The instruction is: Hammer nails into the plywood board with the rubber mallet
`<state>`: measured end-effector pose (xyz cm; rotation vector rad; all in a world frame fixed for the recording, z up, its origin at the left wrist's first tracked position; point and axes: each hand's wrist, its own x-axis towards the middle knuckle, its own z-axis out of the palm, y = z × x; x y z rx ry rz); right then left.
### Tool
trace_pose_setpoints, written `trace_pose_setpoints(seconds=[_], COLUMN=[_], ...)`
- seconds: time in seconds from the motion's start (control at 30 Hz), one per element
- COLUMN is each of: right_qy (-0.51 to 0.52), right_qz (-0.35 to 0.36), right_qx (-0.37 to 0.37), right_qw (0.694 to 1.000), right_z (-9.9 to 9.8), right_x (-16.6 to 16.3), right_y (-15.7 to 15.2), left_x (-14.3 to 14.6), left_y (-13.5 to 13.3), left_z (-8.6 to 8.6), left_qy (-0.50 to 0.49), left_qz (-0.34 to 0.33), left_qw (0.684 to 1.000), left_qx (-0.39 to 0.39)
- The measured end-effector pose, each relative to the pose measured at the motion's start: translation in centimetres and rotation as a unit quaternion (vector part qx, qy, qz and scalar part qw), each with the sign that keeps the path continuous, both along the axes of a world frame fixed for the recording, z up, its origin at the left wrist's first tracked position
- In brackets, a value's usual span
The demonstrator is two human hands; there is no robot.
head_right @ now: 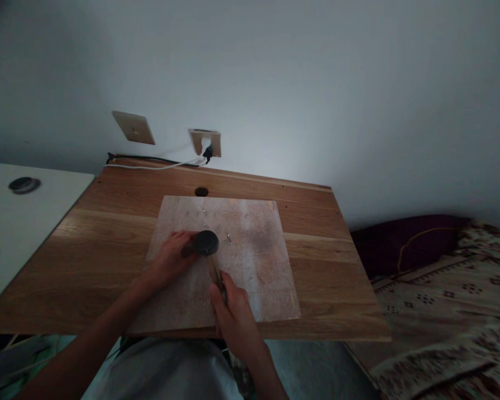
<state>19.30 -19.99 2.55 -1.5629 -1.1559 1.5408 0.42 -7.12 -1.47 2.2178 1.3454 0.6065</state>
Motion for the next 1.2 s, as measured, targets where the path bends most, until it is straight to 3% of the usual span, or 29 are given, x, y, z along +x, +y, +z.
trace_pose_setpoints(seconds=[0.73, 1.2], right_qy=[0.004, 0.002], right_qz=[-0.026, 0.003], right_qx=[0.008, 0.002], right_qw=[1.0, 1.0], right_z=[-0.7, -1.3], right_x=[-0.4, -0.2], right_y=[-0.5, -0.8], left_x=[-0.1, 0.1], left_y=[0.0, 0.0], left_z=[-0.5, -0.3], left_qy=[-0.028, -0.008], left_qz=[-0.012, 0.003], left_qw=[0.999, 1.0], left_qx=[0.014, -0.021])
